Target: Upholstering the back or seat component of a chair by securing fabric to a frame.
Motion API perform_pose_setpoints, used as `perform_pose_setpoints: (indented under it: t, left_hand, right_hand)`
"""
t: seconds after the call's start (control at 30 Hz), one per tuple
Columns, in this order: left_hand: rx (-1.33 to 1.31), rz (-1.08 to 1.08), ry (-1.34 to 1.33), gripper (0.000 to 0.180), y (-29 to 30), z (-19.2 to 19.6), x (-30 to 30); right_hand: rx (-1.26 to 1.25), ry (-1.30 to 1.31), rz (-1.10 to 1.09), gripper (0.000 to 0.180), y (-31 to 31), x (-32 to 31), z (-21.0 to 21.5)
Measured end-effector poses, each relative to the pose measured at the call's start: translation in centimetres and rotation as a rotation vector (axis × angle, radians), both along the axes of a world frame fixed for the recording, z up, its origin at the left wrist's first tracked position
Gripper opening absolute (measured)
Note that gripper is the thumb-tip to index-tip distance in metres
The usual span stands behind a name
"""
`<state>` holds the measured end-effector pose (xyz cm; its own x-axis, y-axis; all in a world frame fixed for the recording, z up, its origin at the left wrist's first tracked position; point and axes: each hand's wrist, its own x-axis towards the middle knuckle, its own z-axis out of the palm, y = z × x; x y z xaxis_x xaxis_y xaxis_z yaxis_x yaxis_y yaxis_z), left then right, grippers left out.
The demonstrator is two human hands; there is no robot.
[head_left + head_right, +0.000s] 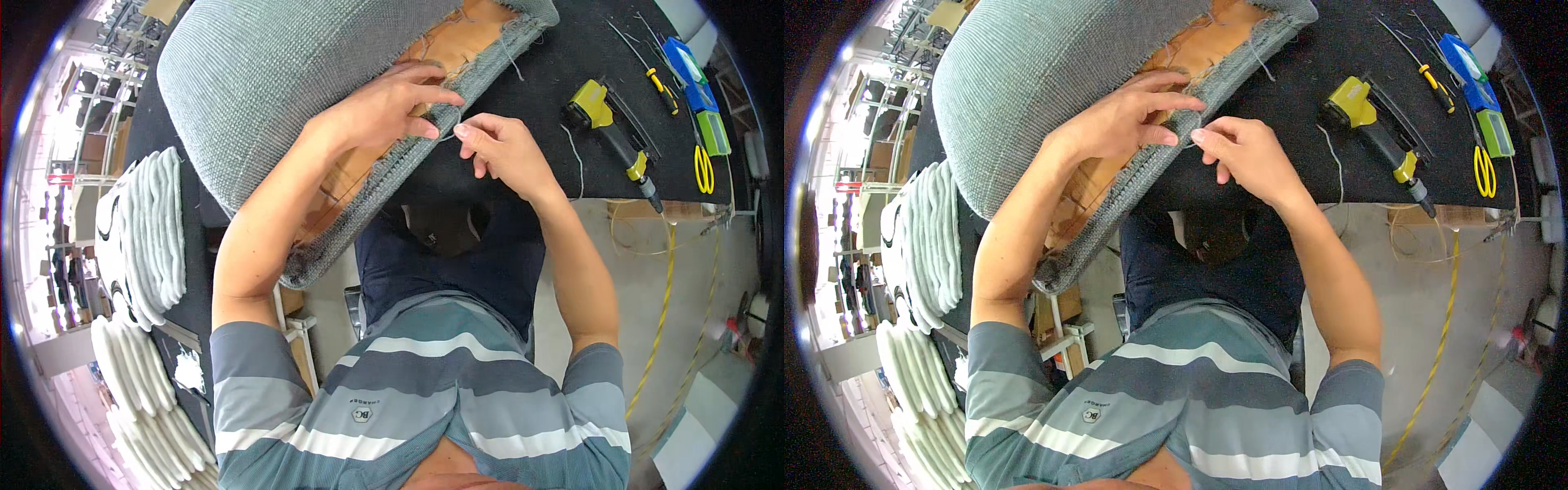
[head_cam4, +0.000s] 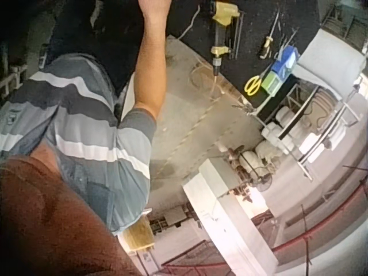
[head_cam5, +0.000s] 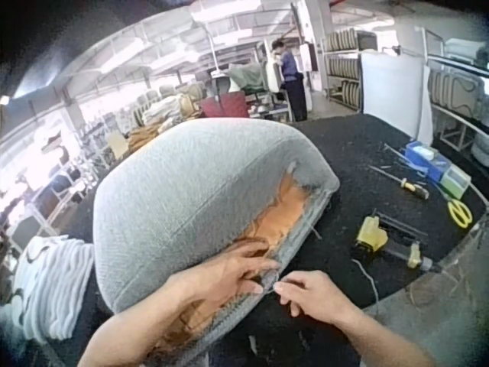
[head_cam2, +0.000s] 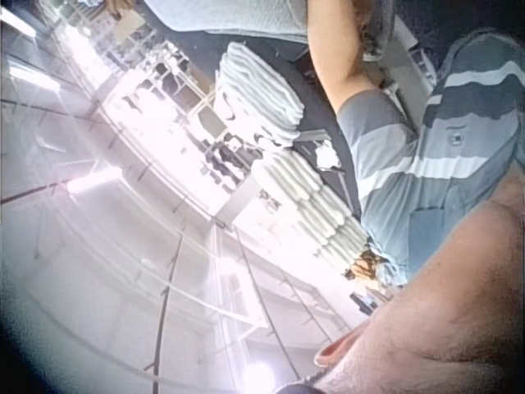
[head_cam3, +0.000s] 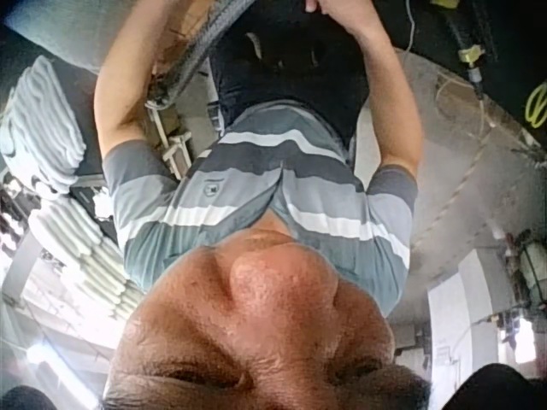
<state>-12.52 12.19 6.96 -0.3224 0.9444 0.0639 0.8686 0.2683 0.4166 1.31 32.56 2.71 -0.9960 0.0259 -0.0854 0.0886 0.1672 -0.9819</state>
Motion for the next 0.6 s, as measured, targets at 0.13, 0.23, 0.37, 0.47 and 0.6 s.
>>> perform_pose_setpoints:
  t: [0.13, 0.23, 0.37, 0.47, 0.6]
  left_hand:
    - [0.001, 0.04, -0.003, 0.061, 0.0, -0.3, 0.0]
    - [-0.003, 0.058, -0.01, 0.062, 0.0, 0.0, 0.2]
    - [-0.007, 0.051, 0.015, 0.063, 0.4, -0.4, 0.0]
    - [0.007, 0.054, 0.0, 0.063, 0.3, -0.6, 0.2]
    - [0.058, 0.064, 0.005, 0.062, 0.5, -0.7, 0.5]
  right_hand:
    - [-0.205, -0.102, 0.02, 0.032, -1.6, -1.1, -1.1]
    - [-0.232, -0.123, 0.008, 0.031, -2.0, -1.5, -1.3]
    - [-0.263, -0.17, 0.009, 0.03, -1.8, -1.3, -1.0]
    - [-0.259, -0.202, -0.024, 0.028, -1.2, -1.1, -0.6]
    - [0.204, 0.13, -0.255, 0.021, 1.7, 0.9, -0.6]
